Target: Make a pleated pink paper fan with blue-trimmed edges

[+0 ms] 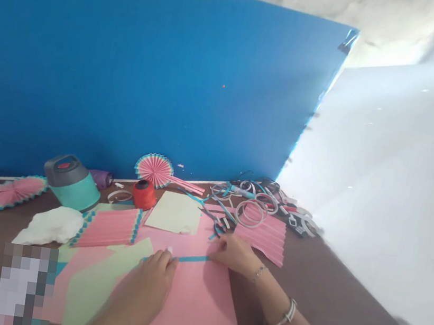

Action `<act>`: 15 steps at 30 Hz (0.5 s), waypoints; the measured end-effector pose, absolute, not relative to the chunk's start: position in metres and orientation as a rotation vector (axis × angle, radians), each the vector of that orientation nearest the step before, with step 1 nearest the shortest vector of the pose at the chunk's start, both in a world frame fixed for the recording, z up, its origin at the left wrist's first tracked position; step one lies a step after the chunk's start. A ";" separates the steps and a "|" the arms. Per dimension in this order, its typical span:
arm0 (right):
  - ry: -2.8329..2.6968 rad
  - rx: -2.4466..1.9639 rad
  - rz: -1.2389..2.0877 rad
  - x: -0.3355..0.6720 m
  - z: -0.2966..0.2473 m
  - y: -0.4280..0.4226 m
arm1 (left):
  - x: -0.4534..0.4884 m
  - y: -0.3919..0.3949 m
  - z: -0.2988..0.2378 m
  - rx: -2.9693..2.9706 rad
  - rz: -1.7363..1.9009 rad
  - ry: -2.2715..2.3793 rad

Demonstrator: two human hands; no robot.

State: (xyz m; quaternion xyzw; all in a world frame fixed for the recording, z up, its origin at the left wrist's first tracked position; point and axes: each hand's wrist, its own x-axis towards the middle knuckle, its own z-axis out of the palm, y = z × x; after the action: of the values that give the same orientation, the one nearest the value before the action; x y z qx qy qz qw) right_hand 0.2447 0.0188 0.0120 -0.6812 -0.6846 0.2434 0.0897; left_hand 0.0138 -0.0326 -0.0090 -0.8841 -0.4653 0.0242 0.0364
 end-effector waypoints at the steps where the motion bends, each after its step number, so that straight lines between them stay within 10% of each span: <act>1: -2.028 -1.985 0.751 0.243 0.012 0.018 | 0.013 -0.032 -0.012 -2.703 0.065 -1.417; 15: -2.022 -1.729 0.714 0.230 0.005 0.016 | 0.009 -0.039 -0.008 -2.669 -0.267 -1.398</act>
State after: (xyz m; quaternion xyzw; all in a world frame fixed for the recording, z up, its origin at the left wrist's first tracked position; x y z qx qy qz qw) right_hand 0.2305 0.0156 0.0052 -0.6160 -0.7204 0.2543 0.1921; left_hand 0.0094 -0.0390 -0.0083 -0.8809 -0.4614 -0.0880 0.0583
